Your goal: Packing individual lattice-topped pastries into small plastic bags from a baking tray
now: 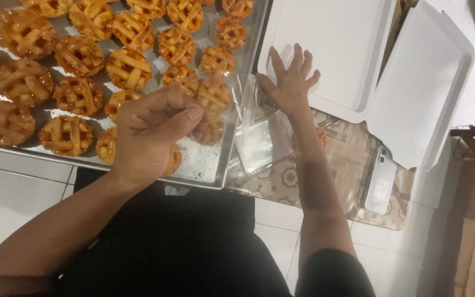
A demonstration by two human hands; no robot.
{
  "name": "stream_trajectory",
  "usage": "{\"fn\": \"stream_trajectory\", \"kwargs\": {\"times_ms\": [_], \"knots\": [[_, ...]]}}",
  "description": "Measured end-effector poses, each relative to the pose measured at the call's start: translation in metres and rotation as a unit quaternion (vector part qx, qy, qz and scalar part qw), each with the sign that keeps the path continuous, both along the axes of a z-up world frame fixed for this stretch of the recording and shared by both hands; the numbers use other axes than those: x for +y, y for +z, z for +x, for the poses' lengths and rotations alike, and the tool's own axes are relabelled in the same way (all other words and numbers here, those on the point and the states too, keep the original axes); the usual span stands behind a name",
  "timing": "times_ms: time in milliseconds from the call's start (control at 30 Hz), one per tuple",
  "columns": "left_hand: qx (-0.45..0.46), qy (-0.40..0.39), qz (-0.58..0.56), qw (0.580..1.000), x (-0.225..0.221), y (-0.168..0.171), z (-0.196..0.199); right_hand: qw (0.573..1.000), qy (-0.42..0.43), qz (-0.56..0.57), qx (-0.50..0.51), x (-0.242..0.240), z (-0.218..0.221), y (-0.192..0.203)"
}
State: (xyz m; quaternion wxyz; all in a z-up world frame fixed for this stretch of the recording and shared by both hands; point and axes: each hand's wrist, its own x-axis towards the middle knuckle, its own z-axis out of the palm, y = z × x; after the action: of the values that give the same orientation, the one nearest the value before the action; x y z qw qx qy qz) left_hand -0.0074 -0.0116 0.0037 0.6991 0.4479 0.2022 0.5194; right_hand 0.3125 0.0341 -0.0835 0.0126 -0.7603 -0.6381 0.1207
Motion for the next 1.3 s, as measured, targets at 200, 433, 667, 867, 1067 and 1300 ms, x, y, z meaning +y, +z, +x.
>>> {"fn": "stream_trajectory", "kwargs": {"times_ms": [200,433,667,867,1067,1300], "knots": [[0.035,0.028,0.034,0.998,0.004,-0.003,-0.011,0.993,0.032,0.106,0.043,-0.001,0.012,-0.022],[0.007,0.046,0.015,0.999,0.006,-0.009,-0.012,0.952,0.085,0.257,0.142,-0.018,0.009,-0.025],[0.074,0.073,0.228,0.968,0.008,0.006,-0.006,0.848,0.047,0.297,0.436,-0.096,-0.077,0.091],[0.195,0.205,0.603,0.746,0.012,0.033,0.0,0.68,0.206,0.177,0.681,-0.123,-0.06,0.083],[0.183,0.221,0.612,0.737,0.006,0.022,-0.001,0.658,0.073,0.13,0.738,-0.125,-0.109,0.131],[-0.135,-0.21,-0.212,0.945,0.0,-0.003,-0.004,0.759,0.064,0.259,0.595,-0.135,-0.134,0.138]]}}
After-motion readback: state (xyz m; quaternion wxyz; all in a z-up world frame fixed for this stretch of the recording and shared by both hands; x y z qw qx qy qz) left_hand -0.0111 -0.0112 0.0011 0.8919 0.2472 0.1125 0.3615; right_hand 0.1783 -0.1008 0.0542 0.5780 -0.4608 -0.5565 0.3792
